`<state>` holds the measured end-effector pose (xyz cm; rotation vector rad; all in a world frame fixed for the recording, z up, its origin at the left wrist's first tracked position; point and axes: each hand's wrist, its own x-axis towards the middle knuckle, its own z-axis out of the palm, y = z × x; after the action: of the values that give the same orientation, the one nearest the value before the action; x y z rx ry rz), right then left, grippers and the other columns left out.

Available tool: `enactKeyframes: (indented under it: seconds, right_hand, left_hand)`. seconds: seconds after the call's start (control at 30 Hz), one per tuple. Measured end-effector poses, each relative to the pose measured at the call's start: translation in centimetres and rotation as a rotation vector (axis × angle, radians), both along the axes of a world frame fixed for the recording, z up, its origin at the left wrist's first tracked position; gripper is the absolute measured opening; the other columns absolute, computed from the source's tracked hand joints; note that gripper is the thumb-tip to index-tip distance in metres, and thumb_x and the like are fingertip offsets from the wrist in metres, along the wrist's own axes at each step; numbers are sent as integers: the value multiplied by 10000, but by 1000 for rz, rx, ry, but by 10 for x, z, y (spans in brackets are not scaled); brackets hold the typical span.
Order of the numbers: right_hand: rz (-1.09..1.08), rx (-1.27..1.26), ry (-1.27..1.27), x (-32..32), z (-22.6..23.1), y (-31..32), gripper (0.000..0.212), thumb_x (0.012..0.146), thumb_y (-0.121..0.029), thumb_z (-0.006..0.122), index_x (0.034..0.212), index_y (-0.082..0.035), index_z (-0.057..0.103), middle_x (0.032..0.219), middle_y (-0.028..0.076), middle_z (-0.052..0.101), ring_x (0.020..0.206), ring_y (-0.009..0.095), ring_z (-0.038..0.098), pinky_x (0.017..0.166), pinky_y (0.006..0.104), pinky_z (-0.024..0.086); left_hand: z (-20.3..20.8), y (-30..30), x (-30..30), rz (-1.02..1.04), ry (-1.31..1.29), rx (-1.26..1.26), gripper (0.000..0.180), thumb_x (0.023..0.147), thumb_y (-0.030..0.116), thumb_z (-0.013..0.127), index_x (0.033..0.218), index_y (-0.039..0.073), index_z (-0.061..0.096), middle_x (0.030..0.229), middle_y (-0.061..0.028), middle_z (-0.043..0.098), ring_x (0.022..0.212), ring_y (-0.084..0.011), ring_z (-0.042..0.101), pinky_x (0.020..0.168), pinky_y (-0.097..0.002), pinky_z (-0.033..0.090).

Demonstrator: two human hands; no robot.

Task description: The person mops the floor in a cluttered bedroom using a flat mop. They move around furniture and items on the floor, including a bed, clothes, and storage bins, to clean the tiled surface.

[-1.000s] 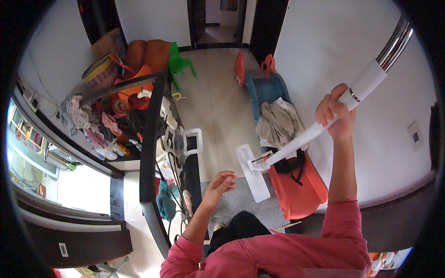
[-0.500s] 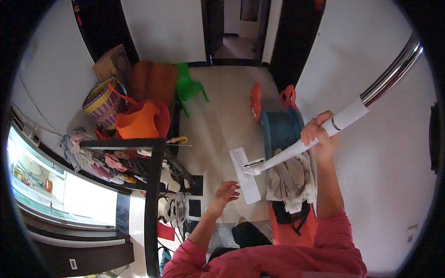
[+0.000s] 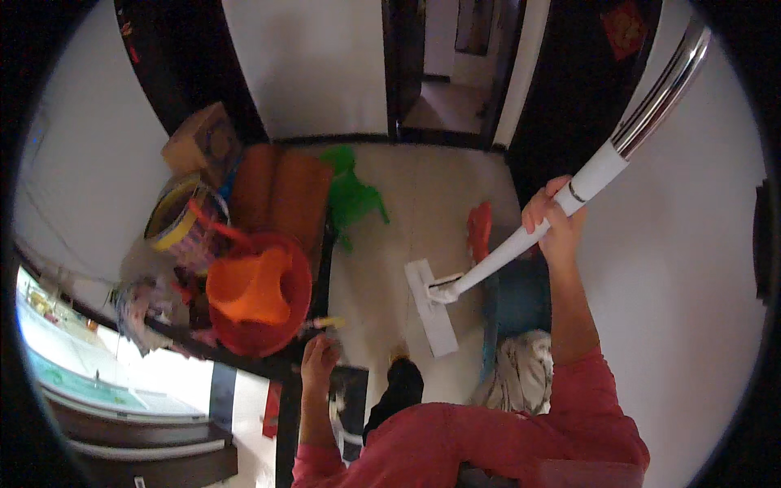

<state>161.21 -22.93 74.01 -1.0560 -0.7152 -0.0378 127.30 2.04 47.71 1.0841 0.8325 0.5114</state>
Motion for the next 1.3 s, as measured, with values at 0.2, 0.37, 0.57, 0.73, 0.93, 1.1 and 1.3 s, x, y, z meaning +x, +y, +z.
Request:
enactKeyframes:
  seconds: [0.2,0.37,0.57,0.73,0.93,1.1,1.3]
  right_hand:
    - [-55,43,-38,164,20,90,170,717,49,499,865,-13,444,590,86,459,409,164,428,374,315,386]
    - [-68,109,-51,285,13,152,178,708,43,520,862,-23,459,588,80,461,425,172,446,388,316,393]
    - [-184,-34,-60,472,-10,198,178,694,23,533,852,-30,472,573,83,459,422,182,444,399,313,385]
    - [-164,-30,29,597,-9,261,178,669,42,553,822,-14,484,600,92,505,434,183,491,396,306,389]
    - [-213,-175,32,784,-30,348,142,725,17,599,817,-34,504,606,64,531,450,153,508,406,294,403]
    - [-346,-235,-29,951,-72,420,110,730,-11,601,773,-38,504,617,52,543,482,136,521,432,283,419]
    - [-485,-448,12,1117,-41,474,119,721,-70,631,798,-31,549,620,52,562,523,134,554,467,293,447]
  left_hand:
    - [31,90,173,34,-200,-213,319,925,306,547,1159,89,529,1010,-39,593,872,-142,569,787,-289,469]
    - [32,158,331,-136,-179,-112,354,913,311,569,1179,84,516,1021,-49,580,846,-163,580,760,-299,483]
    - [1,183,533,-202,-144,-205,357,904,320,577,1170,91,512,1043,-40,572,853,-166,573,767,-297,476]
    - [40,234,660,-248,-104,-148,386,908,327,559,1192,76,487,1061,-63,570,861,-185,575,772,-321,479]
    - [28,329,818,-322,8,291,420,908,324,558,1218,54,469,1110,-91,561,895,-197,578,778,-337,487]
    - [10,418,982,-246,-56,-139,417,900,314,570,1228,74,475,1119,-99,558,915,-197,572,778,-323,488]
    - [128,461,1259,-632,-249,254,362,911,225,568,1235,82,491,1185,-73,531,1055,-197,528,895,-335,440]
